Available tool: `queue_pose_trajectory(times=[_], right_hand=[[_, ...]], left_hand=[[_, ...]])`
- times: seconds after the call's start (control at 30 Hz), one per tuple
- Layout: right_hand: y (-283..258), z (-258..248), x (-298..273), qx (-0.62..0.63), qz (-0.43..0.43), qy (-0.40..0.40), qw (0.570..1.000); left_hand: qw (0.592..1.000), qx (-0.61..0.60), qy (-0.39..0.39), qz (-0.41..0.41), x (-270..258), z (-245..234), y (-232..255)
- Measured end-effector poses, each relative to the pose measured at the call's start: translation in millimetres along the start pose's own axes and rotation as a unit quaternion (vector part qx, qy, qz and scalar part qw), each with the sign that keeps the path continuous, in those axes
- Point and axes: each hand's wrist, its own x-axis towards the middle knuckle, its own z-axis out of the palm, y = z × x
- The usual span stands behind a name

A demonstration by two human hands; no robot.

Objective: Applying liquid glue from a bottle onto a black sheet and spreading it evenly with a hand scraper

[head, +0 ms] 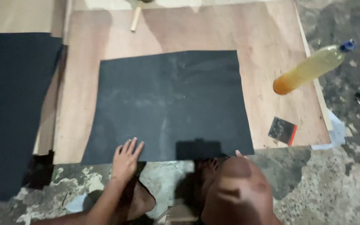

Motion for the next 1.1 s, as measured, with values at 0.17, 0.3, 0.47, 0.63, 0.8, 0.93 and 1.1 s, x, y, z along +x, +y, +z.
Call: queue_pose_trajectory(times=[0.17, 0.3, 0.47, 0.63, 0.8, 0.93, 1.1], right_hand=[[219, 329, 24, 0.534, 0.339, -0.139, 0.762], [255, 390, 26, 0.602, 0.484, -0.103, 0.627], [238, 360, 32, 0.563, 0.478, -0.032, 0.673], [232, 350, 39, 0.588, 0.476, -0.008, 0.653], [232, 346, 42, 0.569, 0.458, -0.004, 0.684], [226, 339, 44, 0.547, 0.473, 0.007, 0.690], [208, 307, 58, 0.473, 0.478, -0.046, 0.739]], left_hand=[[0.996, -0.028, -0.081, -0.019, 20, -4, -1], [0.999, -0.031, -0.034, -0.023, 15, 5, 13], [0.999, -0.021, -0.004, 0.042, 26, 6, 20], [0.996, -0.041, 0.045, 0.070, 29, 6, 23], [0.996, -0.031, 0.055, 0.064, 31, 10, 23], [0.996, -0.035, 0.054, 0.060, 33, 3, 24], [0.994, -0.038, 0.090, 0.051, 36, -5, 25]])
